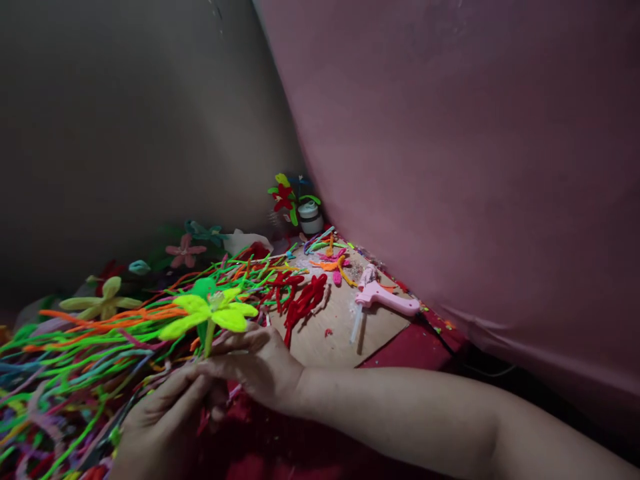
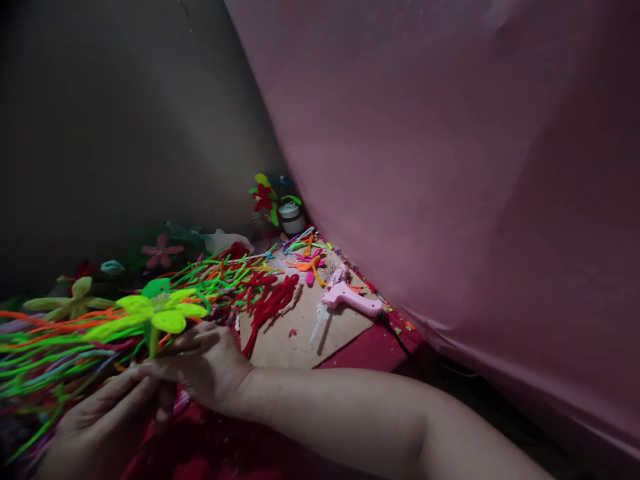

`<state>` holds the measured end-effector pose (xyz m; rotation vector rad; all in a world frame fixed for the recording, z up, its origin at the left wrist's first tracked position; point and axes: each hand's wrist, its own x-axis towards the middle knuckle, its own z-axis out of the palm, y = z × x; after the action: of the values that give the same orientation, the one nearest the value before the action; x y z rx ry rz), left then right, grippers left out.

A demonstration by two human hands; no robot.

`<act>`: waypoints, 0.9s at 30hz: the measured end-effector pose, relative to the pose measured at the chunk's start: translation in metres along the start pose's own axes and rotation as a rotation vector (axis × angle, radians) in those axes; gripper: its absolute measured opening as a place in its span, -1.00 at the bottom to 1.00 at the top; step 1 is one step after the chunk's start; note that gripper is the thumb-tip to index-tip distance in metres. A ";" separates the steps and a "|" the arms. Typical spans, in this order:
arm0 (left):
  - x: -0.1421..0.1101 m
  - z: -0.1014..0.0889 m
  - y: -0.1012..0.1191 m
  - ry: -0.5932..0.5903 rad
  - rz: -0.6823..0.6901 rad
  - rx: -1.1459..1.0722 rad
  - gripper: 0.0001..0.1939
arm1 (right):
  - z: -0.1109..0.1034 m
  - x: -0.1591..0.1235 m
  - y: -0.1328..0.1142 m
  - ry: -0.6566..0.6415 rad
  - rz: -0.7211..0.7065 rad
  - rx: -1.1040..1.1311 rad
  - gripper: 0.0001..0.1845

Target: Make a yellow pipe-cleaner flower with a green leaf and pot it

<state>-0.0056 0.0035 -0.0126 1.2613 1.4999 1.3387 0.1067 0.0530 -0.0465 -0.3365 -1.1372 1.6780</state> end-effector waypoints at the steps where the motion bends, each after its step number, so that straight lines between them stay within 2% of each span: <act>1: -0.001 0.000 0.000 -0.046 -0.053 -0.047 -0.73 | -0.001 -0.001 -0.003 -0.023 -0.034 -0.037 -0.69; 3: -0.004 -0.002 0.000 -0.126 -0.145 -0.134 -0.74 | -0.001 -0.003 -0.011 -0.025 -0.073 -0.063 -0.74; 7: -0.009 -0.008 -0.003 -0.205 -0.209 -0.215 -0.68 | 0.006 -0.007 -0.028 -0.018 -0.009 0.028 -0.73; 11: -0.010 -0.011 -0.005 -0.242 -0.287 -0.268 -0.66 | 0.007 -0.007 -0.026 -0.014 0.037 0.156 -0.67; 13: -0.009 -0.009 -0.003 -0.241 -0.224 -0.207 -0.70 | 0.004 -0.005 -0.022 -0.004 0.026 0.171 -0.68; 14: -0.009 -0.007 -0.002 -0.219 -0.150 -0.147 -0.71 | 0.002 -0.005 -0.020 0.012 0.009 0.153 -0.70; 17: -0.011 -0.001 0.003 -0.076 0.100 0.083 -0.77 | -0.001 -0.004 -0.017 0.105 -0.049 0.033 -0.75; 20: -0.015 0.004 0.004 0.038 0.218 0.214 -0.85 | 0.000 -0.004 -0.016 0.219 -0.045 -0.012 -0.76; 23: -0.017 0.006 0.002 -0.012 0.211 0.183 -0.84 | 0.001 -0.005 -0.018 0.163 -0.001 -0.017 -0.75; 27: -0.014 0.007 0.000 -0.166 0.023 -0.122 -0.78 | -0.002 -0.008 -0.023 0.084 0.016 -0.015 -0.77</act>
<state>0.0043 -0.0079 -0.0143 1.2818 1.2748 1.2865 0.1249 0.0477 -0.0311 -0.4226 -1.0886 1.6545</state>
